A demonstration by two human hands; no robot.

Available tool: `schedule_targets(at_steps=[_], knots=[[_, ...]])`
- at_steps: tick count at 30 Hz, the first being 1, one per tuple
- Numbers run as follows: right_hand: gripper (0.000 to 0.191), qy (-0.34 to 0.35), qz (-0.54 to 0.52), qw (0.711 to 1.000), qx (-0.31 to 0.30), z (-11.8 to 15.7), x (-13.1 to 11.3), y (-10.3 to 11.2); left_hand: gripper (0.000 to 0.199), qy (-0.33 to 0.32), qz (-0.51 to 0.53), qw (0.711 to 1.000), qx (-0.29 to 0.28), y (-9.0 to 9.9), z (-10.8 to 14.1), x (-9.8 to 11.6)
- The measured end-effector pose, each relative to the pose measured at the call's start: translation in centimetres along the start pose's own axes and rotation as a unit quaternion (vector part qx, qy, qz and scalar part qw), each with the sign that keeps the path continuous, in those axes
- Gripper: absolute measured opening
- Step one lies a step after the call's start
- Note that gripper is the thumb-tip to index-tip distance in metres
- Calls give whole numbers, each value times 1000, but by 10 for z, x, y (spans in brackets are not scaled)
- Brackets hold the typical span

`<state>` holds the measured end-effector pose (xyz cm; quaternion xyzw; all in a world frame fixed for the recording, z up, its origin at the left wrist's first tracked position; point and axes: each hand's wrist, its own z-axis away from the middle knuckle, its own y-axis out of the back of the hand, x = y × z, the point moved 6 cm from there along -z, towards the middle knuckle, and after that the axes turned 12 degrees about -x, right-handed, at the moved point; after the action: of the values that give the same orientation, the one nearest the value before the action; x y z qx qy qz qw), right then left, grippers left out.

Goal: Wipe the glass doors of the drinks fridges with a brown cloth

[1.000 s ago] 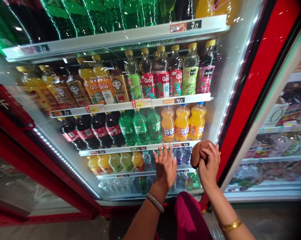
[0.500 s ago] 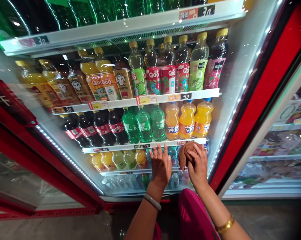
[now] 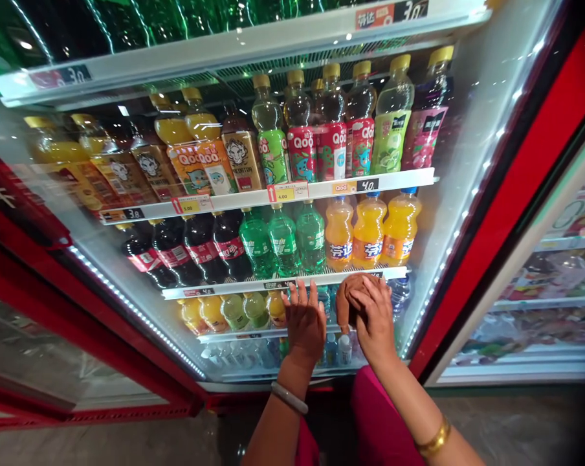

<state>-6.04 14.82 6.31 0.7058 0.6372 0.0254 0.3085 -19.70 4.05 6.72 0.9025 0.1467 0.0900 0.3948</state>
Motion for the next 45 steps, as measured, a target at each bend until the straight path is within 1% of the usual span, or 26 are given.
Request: schedule_targets(at_steps=[2, 4, 6, 8, 9, 11, 13, 15, 16, 17, 19, 21, 23, 24, 26, 28, 30, 32, 33, 35, 37, 39, 41, 43, 45], knots=[[42, 3, -2, 1000, 16, -18, -15, 0, 75, 9, 7, 1000, -10, -2, 1, -3], [44, 26, 11, 1000, 2, -24, -30, -10, 71, 15, 12, 999, -31, -6, 4, -7], [47, 71, 30, 997, -31, -14, -38, -24, 70, 16, 12, 999, -39, -7, 6, -12], [48, 107, 39, 991, -64, 4, -37, -35, 70, 11, 4, 999, -31, -5, 9, -16], [48, 110, 36, 991, -70, 11, -33, -36, 70, 8, -1, 1000, -28, -4, 10, -18], [46, 80, 19, 995, -57, 16, -23, -30, 70, -1, -9, 1000, -26, -2, 12, -20], [45, 34, -9, 999, -18, 6, -19, -19, 69, -4, -13, 1000, -27, 0, 12, -21], [47, 5, -27, 999, 19, -13, -25, -12, 68, 0, -16, 1000, -25, 3, 13, -23], [49, 2, -29, 999, 27, -22, -32, -12, 68, 4, -17, 1000, -25, 3, 14, -25], [50, 7, -25, 999, 24, -29, -39, -16, 67, 10, -19, 999, -25, 4, 14, -27], [53, 43, -6, 999, -8, -33, -55, -31, 65, 17, -19, 999, -27, 6, 16, -33], [54, 98, 14, 994, -50, -20, -64, -49, 64, 26, -15, 999, -27, 9, 18, -42], [56, 134, 20, 988, -75, -1, -65, -59, 66, 37, -13, 999, -26, 12, 20, -51], [57, 132, 16, 988, -79, 6, -62, -60, 68, 43, -14, 999, -27, 14, 21, -55], [60, 92, -2, 993, -69, 9, -56, -55, 70, 50, -15, 998, -28, 18, 22, -61], [62, 49, -24, 998, -42, -4, -56, -47, 72, 52, -9, 998, -27, 20, 23, -64], [62, 37, -37, 998, -18, -23, -67, -43, 73, 56, 2, 998, -25, 23, 24, -68], [60, 47, -41, 998, -9, -37, -82, -49, 74, 59, 13, 998, -26, 24, 25, -71], [59, 57, -39, 998, -14, -39, -89, -55, 74, 59, 18, 998, -26, 24, 26, -73], [56, 88, -30, 995, -43, -30, -97, -70, 75, 56, 25, 998, -25, 25, 28, -77], [53, 115, -23, 990, -82, -12, -96, -81, 75, 53, 25, 998, -30, 27, 30, -82], [49, 114, -27, 989, -96, 2, -88, -79, 74, 54, 21, 997, -44, 28, 33, -86], [46, 90, -42, 992, -77, 2, -80, -68, 74, 56, 20, 997, -58, 30, 36, -89], [44, 71, -53, 995, -43, -13, -81, -56, 74, 61, 25, 996, -58, 31, 39, -92], [46, 63, -52, 996, -19, -33, -89, -54, 74, 69, 29, 996, -51, 32, 41, -96]])
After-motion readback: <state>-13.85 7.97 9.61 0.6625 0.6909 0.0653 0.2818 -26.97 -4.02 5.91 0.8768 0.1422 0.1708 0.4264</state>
